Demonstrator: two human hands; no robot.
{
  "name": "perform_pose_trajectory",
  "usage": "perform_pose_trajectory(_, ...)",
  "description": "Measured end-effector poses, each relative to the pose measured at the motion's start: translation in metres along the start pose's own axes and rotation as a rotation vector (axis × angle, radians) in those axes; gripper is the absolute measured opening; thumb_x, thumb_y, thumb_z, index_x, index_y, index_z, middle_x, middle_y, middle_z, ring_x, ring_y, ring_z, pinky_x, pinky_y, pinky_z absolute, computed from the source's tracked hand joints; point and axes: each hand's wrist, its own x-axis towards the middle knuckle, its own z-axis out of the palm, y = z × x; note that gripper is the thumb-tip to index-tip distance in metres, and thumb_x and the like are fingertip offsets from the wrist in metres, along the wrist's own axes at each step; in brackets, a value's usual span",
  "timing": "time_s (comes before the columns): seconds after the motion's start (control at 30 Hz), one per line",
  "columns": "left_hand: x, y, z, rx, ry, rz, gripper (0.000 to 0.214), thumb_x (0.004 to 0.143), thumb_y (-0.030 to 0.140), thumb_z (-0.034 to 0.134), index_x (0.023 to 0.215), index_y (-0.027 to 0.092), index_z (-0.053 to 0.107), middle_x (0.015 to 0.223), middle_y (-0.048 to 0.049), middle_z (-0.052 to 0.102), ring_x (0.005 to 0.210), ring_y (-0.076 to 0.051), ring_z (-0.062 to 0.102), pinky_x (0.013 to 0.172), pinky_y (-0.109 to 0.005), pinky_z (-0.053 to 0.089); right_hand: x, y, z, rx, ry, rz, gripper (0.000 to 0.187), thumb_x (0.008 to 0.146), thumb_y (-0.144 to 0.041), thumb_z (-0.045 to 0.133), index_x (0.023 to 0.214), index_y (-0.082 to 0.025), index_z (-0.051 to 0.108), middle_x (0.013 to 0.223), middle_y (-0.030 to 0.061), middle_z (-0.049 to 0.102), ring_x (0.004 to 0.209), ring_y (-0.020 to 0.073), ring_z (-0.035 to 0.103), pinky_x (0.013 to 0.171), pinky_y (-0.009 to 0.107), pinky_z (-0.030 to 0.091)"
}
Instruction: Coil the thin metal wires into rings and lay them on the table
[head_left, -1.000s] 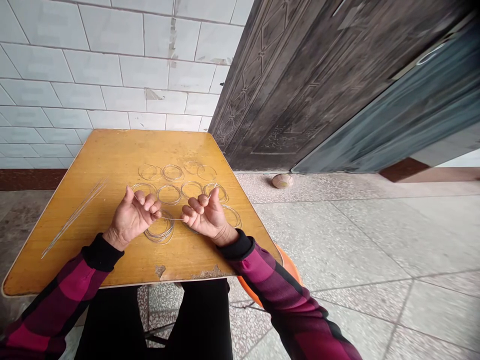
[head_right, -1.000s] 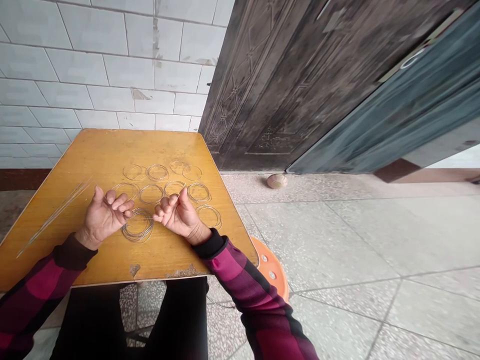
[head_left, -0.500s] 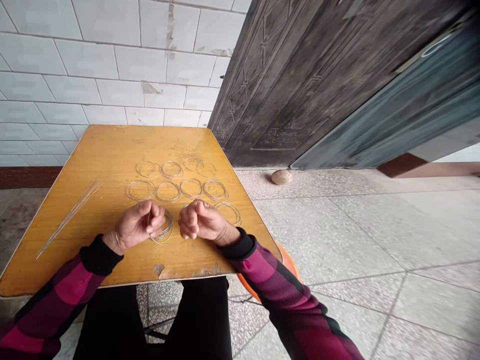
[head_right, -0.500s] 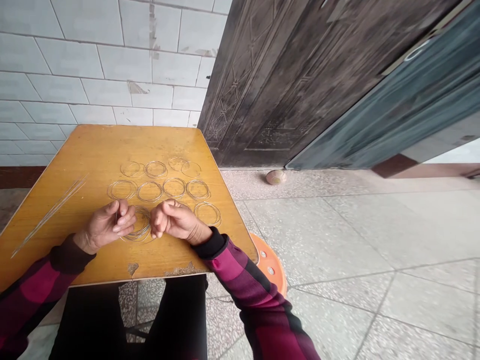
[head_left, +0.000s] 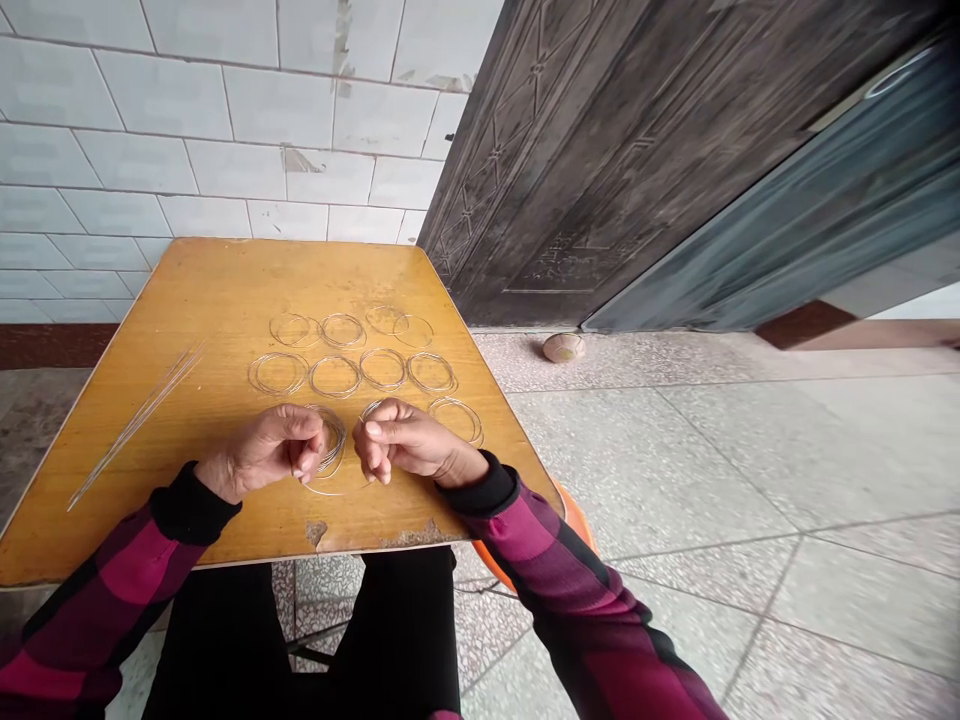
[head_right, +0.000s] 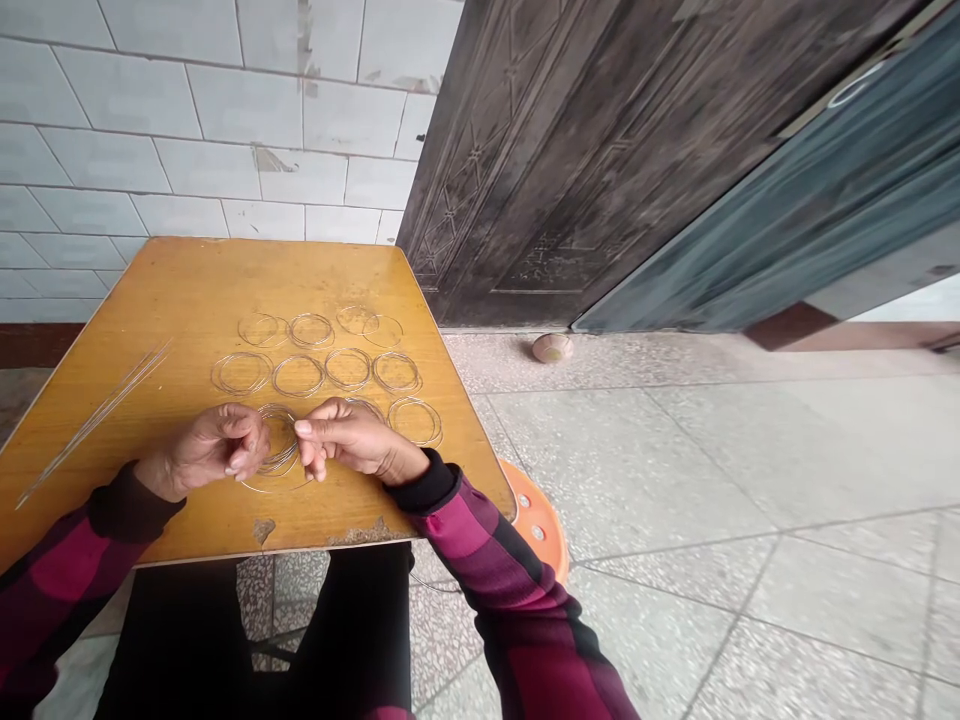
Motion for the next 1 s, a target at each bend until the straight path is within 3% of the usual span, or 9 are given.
perform_pose_trajectory(0.2, -0.001, -0.003, -0.001, 0.016, -0.070, -0.173, 0.038, 0.068, 0.051, 0.082, 0.057, 0.017, 0.071, 0.044, -0.0013, 0.056, 0.039, -0.010, 0.049, 0.043, -0.022, 0.041, -0.001, -0.007, 0.006, -0.202, -0.085, 0.089, 0.045, 0.079, -0.056, 0.074, 0.065, -0.013, 0.072, 0.048, -0.0013, 0.065, 0.041, 0.0069, 0.059, 0.050, 0.019, 0.046)
perform_pose_trajectory(0.4, 0.001, -0.008, -0.001, -0.023, -0.141, -0.262, 0.036, 0.071, 0.049, 0.080, 0.069, 0.013, 0.075, 0.046, -0.0026, 0.060, 0.036, -0.009, 0.049, 0.040, -0.021, 0.042, -0.002, -0.012, 0.010, -0.369, -0.118, 0.113, 0.044, 0.082, -0.054, 0.071, 0.067, -0.013, 0.072, 0.048, -0.0037, 0.063, 0.043, 0.0056, 0.055, 0.055, 0.020, 0.045)
perform_pose_trajectory(0.67, 0.005, -0.012, -0.003, -0.046, -0.160, -0.355, 0.033, 0.069, 0.043, 0.080, 0.067, 0.011, 0.074, 0.043, -0.0013, 0.058, 0.033, -0.008, 0.046, 0.038, -0.019, 0.043, -0.001, -0.008, 0.008, -0.427, -0.116, 0.213, 0.041, 0.080, -0.052, 0.074, 0.068, -0.013, 0.071, 0.049, -0.0051, 0.061, 0.043, 0.0050, 0.054, 0.053, 0.019, 0.045)
perform_pose_trajectory(1.0, 0.002, -0.010, -0.006, -0.016, -0.125, -0.379, 0.026, 0.071, 0.035, 0.078, 0.070, 0.010, 0.072, 0.049, -0.0012, 0.060, 0.038, -0.007, 0.047, 0.040, -0.019, 0.040, -0.001, -0.008, 0.007, -0.339, -0.074, 0.201, 0.036, 0.078, -0.048, 0.078, 0.080, -0.013, 0.073, 0.055, -0.0053, 0.064, 0.046, 0.0038, 0.055, 0.050, 0.017, 0.045)
